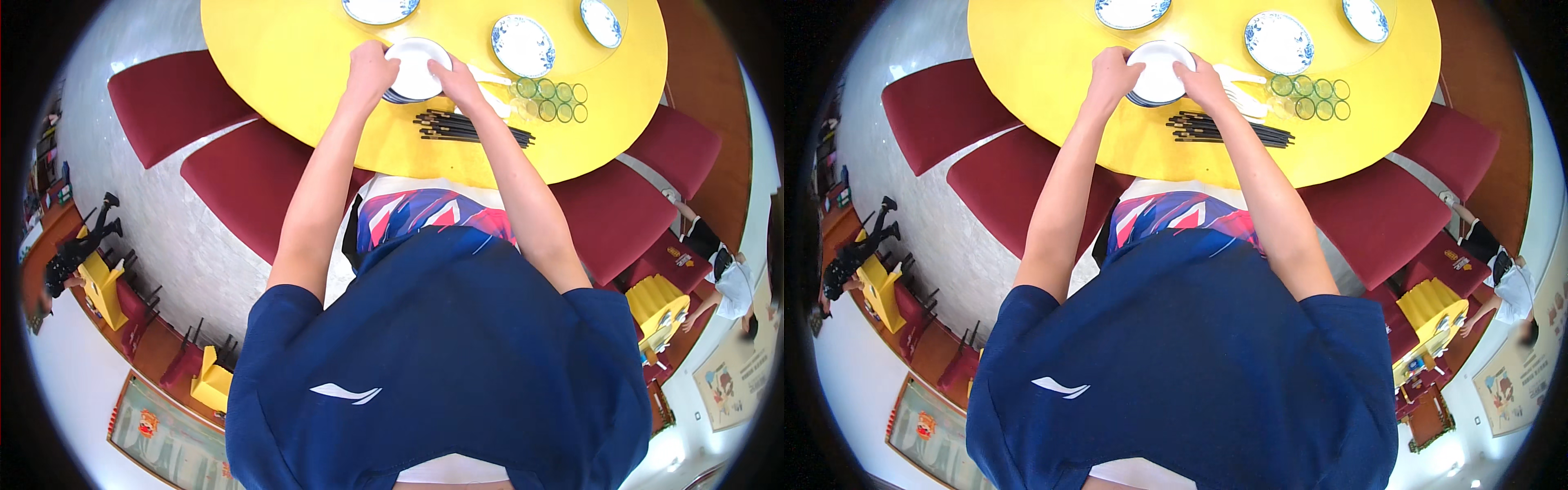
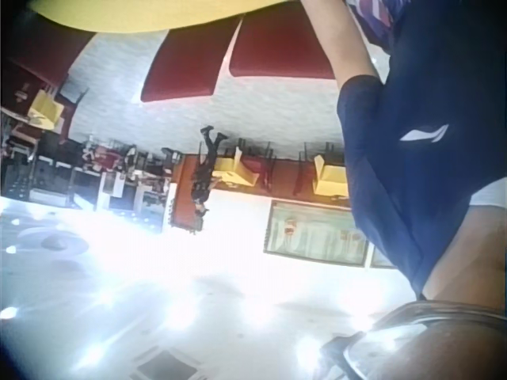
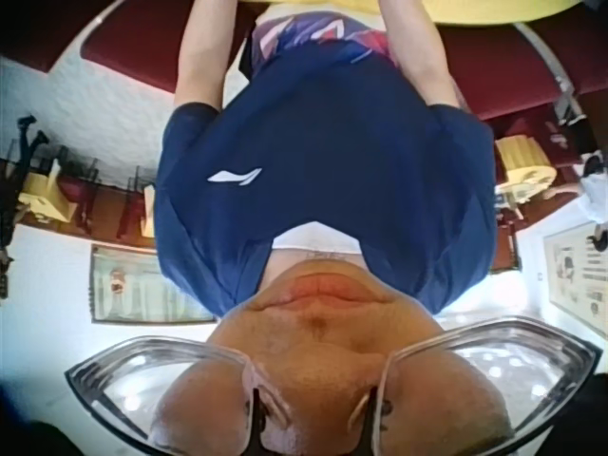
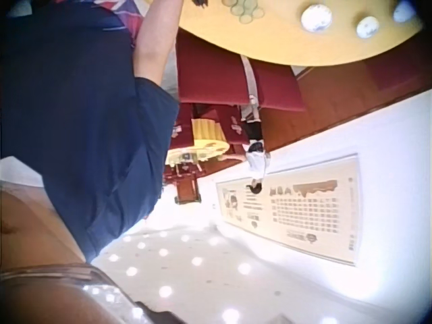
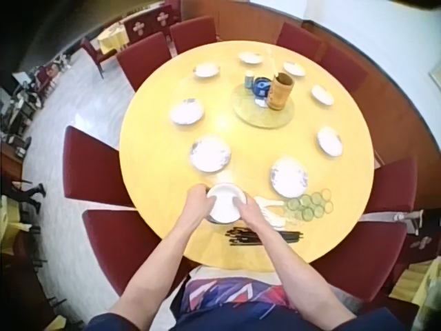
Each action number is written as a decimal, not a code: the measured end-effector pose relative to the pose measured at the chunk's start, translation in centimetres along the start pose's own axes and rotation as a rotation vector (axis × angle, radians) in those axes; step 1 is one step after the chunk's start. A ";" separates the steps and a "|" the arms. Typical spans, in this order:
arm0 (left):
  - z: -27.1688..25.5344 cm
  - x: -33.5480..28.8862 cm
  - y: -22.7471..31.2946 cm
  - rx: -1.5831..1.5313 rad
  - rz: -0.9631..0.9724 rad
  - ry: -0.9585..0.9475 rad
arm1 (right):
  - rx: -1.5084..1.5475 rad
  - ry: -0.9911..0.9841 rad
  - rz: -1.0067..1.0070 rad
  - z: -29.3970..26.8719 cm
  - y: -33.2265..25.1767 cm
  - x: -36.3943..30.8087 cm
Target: The recorder organizes spoons, chopsticks, glasses, and bowls on a large restaurant dining table and moves objects to another table.
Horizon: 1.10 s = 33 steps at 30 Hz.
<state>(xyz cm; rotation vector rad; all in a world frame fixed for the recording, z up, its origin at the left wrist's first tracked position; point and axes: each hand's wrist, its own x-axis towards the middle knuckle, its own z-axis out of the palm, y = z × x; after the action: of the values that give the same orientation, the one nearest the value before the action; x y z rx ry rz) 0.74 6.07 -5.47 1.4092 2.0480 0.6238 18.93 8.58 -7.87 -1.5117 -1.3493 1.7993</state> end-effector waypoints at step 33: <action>1.8 -1.7 -5.9 -0.651 -0.139 0.117 | -0.244 -0.008 0.183 0.8 -4.0 0.9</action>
<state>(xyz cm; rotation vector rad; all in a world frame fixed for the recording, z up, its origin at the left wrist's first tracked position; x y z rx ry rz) -1.53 2.61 -10.41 0.8572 1.7643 1.1976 16.95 10.70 -4.89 -1.8084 -1.5233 1.8014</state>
